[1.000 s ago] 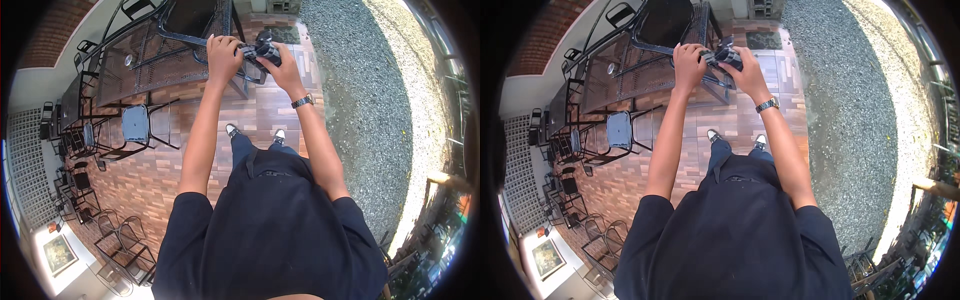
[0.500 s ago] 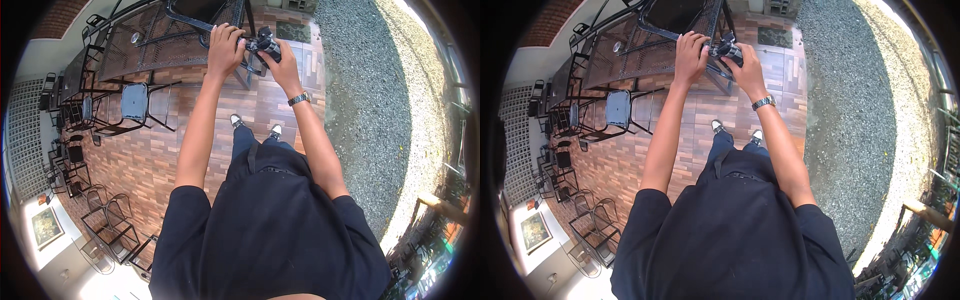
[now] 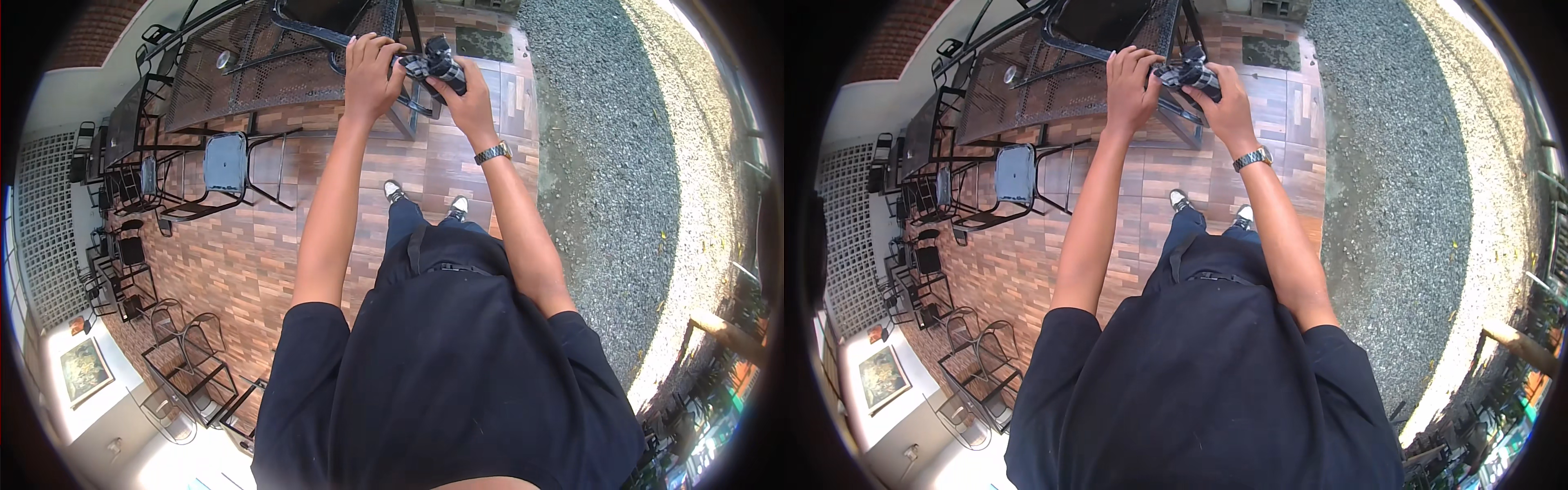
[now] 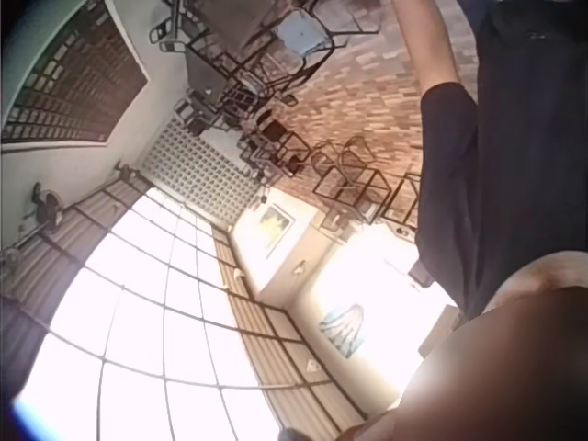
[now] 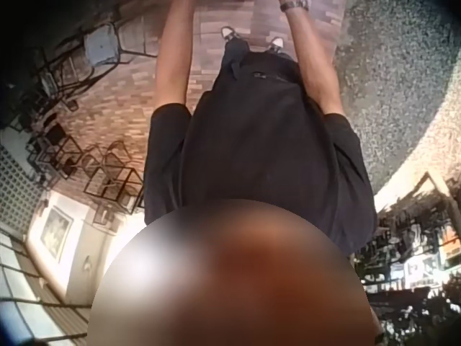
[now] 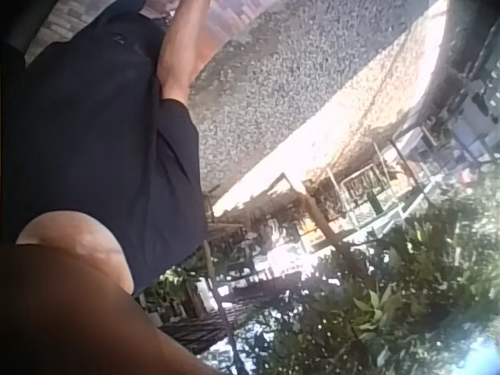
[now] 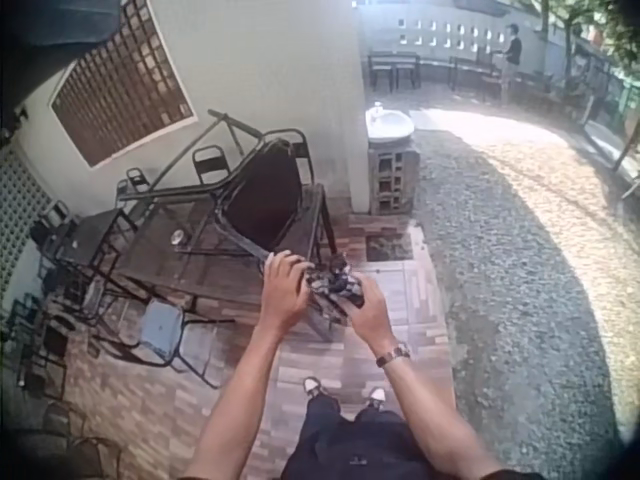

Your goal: Repairing the frame of a metal chair by wrapping it with tape or protective material.

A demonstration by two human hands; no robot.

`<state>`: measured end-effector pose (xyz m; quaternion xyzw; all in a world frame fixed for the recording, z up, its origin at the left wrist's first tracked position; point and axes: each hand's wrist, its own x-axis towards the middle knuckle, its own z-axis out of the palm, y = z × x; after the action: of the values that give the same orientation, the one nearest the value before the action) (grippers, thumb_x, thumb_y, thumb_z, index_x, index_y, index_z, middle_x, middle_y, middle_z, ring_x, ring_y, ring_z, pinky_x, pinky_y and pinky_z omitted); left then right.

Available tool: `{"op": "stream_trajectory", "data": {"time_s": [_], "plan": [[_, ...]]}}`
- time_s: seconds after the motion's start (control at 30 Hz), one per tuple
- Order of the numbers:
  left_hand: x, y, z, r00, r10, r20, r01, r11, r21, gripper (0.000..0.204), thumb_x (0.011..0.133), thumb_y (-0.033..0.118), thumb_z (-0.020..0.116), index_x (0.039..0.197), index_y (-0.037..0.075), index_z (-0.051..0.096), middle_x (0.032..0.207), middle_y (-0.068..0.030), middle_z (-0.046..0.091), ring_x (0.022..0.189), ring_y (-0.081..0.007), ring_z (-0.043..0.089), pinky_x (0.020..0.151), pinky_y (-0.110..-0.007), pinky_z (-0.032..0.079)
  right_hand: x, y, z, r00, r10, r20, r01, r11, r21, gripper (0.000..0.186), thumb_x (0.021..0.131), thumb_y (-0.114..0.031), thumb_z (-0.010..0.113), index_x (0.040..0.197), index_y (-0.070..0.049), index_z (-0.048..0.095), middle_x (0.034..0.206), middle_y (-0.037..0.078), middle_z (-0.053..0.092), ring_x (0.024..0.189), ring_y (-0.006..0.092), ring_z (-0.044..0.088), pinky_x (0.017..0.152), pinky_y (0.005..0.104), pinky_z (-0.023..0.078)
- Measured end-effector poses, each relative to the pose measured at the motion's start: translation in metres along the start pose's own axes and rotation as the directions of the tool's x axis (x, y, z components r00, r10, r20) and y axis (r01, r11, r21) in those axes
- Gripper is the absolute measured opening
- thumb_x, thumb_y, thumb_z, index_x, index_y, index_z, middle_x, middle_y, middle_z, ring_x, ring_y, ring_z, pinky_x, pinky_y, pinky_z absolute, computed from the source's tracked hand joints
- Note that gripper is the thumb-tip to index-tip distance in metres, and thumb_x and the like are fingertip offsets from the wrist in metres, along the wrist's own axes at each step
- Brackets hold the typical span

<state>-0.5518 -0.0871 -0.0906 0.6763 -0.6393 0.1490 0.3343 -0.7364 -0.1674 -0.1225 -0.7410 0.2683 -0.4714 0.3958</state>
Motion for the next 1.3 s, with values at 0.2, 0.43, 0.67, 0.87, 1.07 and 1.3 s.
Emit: {"op": "stream_trajectory", "data": {"time_s": [0.2, 0.43, 0.67, 0.87, 1.07, 1.3], "plan": [[-0.001, -0.001, 0.007, 1.0, 0.009, -0.03, -0.009, 1.0, 0.004, 0.027, 0.091, 0.025, 0.061, 0.113, 0.013, 0.072, 0.122, -0.0074, 0.062, 0.133, -0.0314, 0.047, 0.122, -0.053, 0.025, 0.001, 0.002, 0.004, 1.0, -0.016, -0.023, 0.018, 0.998, 0.055, 0.047, 0.086, -0.025, 0.085, 0.12, -0.003, 0.062, 0.109, 0.016, 0.066, 0.098, 0.0358, 0.065, 0.084, 0.0415, 0.052], [0.001, -0.003, 0.01, 0.999, -0.003, -0.044, 0.004, 1.0, 0.012, 0.026, 0.09, 0.025, 0.061, 0.11, 0.013, 0.072, 0.12, -0.0071, 0.062, 0.132, -0.031, 0.048, 0.122, -0.053, 0.025, 0.001, -0.004, -0.002, 0.999, 0.032, 0.011, -0.032, 0.999, -0.014, 0.051, 0.086, -0.031, 0.085, 0.123, -0.003, 0.062, 0.112, 0.017, 0.067, 0.103, 0.0371, 0.067, 0.087, 0.0421, 0.053], [0.0, 0.001, 0.011, 0.998, -0.025, -0.052, 0.025, 1.0, 0.001, 0.027, 0.088, 0.024, 0.061, 0.11, 0.013, 0.072, 0.121, -0.0077, 0.062, 0.133, -0.0314, 0.048, 0.122, -0.053, 0.024, 0.002, -0.008, 0.006, 0.999, 0.01, -0.036, -0.011, 1.0, -0.026, 0.053, 0.086, -0.034, 0.085, 0.123, -0.003, 0.062, 0.113, 0.016, 0.067, 0.103, 0.038, 0.067, 0.085, 0.043, 0.054], [0.003, -0.003, 0.01, 0.998, -0.026, -0.056, 0.025, 1.0, -0.012, 0.026, 0.09, 0.025, 0.06, 0.11, 0.013, 0.072, 0.121, -0.0079, 0.061, 0.133, -0.0309, 0.047, 0.122, -0.053, 0.023, -0.011, 0.003, -0.008, 0.996, 0.093, 0.004, -0.093, 0.994, -0.063, 0.053, 0.086, -0.034, 0.084, 0.122, -0.002, 0.063, 0.113, 0.017, 0.068, 0.102, 0.0386, 0.068, 0.086, 0.0429, 0.054], [-0.001, -0.002, 0.009, 0.999, -0.021, -0.045, 0.02, 1.0, -0.013, 0.025, 0.091, 0.025, 0.06, 0.109, 0.013, 0.073, 0.121, -0.0076, 0.061, 0.132, -0.0307, 0.047, 0.122, -0.053, 0.023, 0.004, -0.013, 0.001, 0.998, 0.058, 0.019, -0.056, 0.991, -0.118, 0.052, 0.086, -0.035, 0.084, 0.121, -0.002, 0.063, 0.11, 0.018, 0.067, 0.1, 0.0397, 0.066, 0.083, 0.0435, 0.054], [0.003, -0.003, 0.005, 1.0, -0.019, -0.011, 0.019, 1.0, 0.001, 0.027, 0.093, 0.026, 0.059, 0.111, 0.013, 0.074, 0.121, -0.0075, 0.062, 0.132, -0.0306, 0.047, 0.122, -0.053, 0.023, -0.025, 0.019, 0.007, 0.992, 0.098, -0.084, -0.096, 0.995, 0.031, 0.054, 0.09, -0.035, 0.082, 0.124, -0.001, 0.06, 0.111, 0.018, 0.067, 0.103, 0.0372, 0.067, 0.087, 0.0423, 0.053]]}}
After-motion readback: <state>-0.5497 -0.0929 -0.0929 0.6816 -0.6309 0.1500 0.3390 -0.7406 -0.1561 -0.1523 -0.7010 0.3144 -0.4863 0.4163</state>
